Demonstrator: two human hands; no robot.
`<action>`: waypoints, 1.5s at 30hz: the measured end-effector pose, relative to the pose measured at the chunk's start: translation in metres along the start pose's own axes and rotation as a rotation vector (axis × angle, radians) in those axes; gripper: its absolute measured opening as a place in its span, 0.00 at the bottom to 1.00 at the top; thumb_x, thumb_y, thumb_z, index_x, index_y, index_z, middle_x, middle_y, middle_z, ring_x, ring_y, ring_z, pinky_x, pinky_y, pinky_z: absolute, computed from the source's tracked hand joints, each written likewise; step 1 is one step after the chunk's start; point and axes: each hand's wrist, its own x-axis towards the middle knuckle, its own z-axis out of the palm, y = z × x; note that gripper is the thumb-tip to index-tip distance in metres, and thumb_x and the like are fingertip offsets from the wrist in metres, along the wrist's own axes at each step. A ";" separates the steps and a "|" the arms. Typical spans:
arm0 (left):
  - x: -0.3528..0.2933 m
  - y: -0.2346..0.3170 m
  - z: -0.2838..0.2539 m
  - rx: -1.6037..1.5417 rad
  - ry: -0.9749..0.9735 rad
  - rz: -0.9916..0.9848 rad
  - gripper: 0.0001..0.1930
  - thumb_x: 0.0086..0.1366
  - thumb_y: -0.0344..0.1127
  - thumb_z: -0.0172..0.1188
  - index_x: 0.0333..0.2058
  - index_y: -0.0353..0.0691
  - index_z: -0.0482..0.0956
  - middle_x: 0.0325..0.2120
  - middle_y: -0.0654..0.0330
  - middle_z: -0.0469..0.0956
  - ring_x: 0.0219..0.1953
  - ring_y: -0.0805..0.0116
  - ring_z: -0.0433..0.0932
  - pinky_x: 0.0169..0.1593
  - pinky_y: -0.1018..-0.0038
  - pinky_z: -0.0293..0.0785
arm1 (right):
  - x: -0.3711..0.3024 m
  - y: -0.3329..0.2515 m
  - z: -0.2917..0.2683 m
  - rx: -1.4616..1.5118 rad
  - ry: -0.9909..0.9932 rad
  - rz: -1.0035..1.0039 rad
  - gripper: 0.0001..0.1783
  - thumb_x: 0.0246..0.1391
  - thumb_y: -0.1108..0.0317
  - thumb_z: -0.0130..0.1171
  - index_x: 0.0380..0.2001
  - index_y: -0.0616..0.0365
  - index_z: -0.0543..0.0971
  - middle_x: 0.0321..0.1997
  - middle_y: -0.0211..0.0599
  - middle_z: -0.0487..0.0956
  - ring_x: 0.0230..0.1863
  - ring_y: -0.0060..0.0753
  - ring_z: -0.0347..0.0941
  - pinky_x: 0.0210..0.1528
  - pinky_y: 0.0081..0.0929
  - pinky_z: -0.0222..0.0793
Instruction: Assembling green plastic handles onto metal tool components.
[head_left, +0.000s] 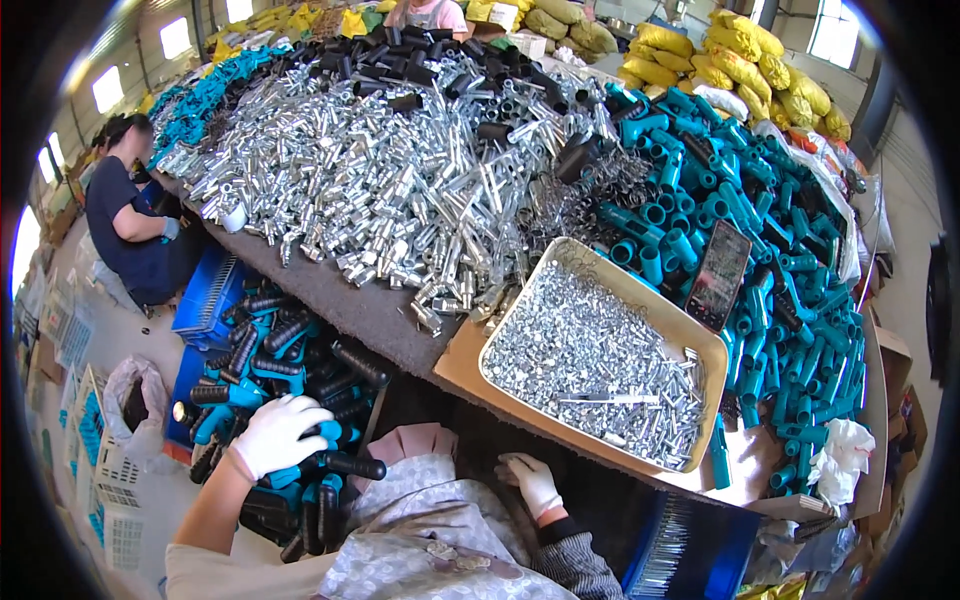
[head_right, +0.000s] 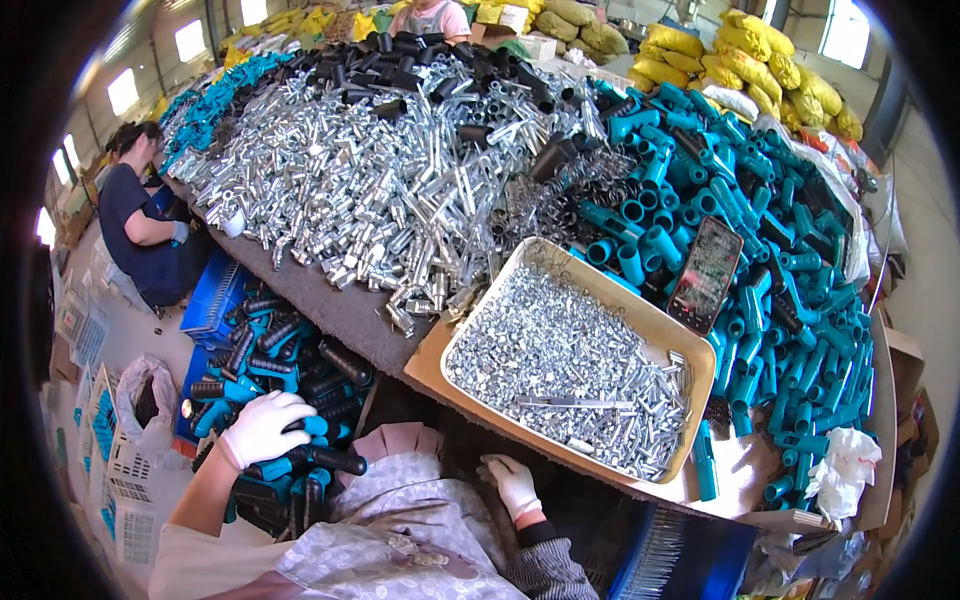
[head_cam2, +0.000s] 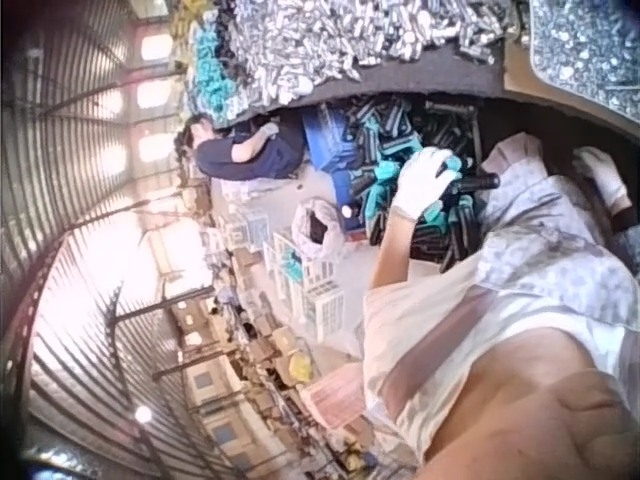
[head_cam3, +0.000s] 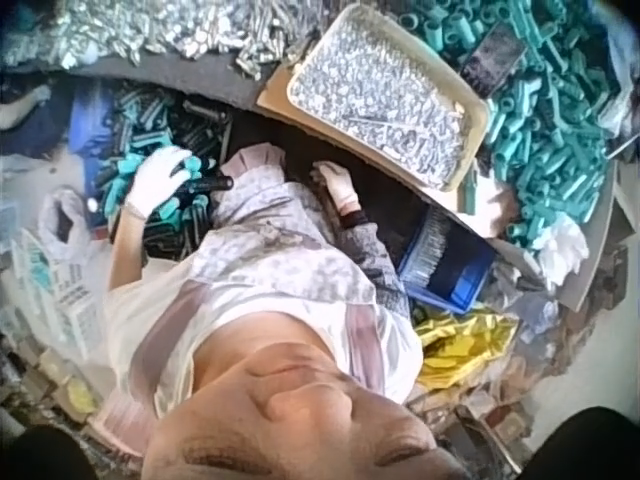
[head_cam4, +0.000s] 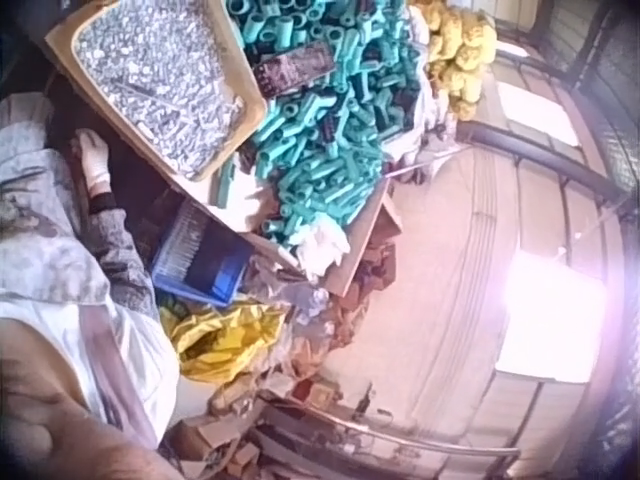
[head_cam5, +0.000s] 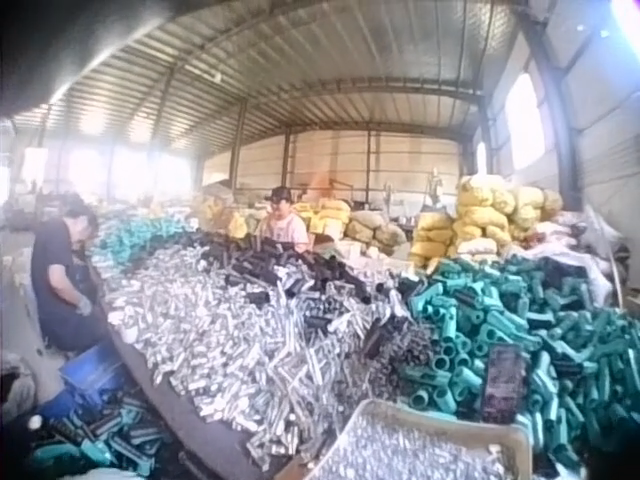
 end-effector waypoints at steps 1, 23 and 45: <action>0.019 0.005 -0.003 0.044 -0.047 0.061 0.14 0.57 0.44 0.64 0.42 0.49 0.82 0.39 0.60 0.78 0.43 0.57 0.77 0.48 0.62 0.75 | -0.012 -0.011 -0.001 -0.009 0.014 -0.022 0.15 0.67 0.65 0.52 0.47 0.64 0.81 0.41 0.39 0.84 0.40 0.28 0.80 0.45 0.24 0.74; 0.010 -0.031 0.066 0.227 0.002 -0.153 0.07 0.54 0.42 0.64 0.24 0.48 0.81 0.28 0.59 0.77 0.37 0.54 0.77 0.42 0.59 0.75 | -0.100 -0.258 0.079 -1.037 -0.561 -0.801 0.13 0.60 0.61 0.58 0.43 0.54 0.82 0.37 0.44 0.82 0.40 0.49 0.80 0.44 0.39 0.76; 0.149 0.016 -0.070 -0.056 0.066 0.308 0.13 0.64 0.48 0.57 0.35 0.46 0.82 0.33 0.56 0.79 0.39 0.55 0.80 0.45 0.61 0.76 | 0.114 -0.449 0.126 -2.132 0.560 -0.533 0.14 0.52 0.60 0.56 0.36 0.47 0.88 0.42 0.38 0.86 0.46 0.42 0.83 0.46 0.35 0.75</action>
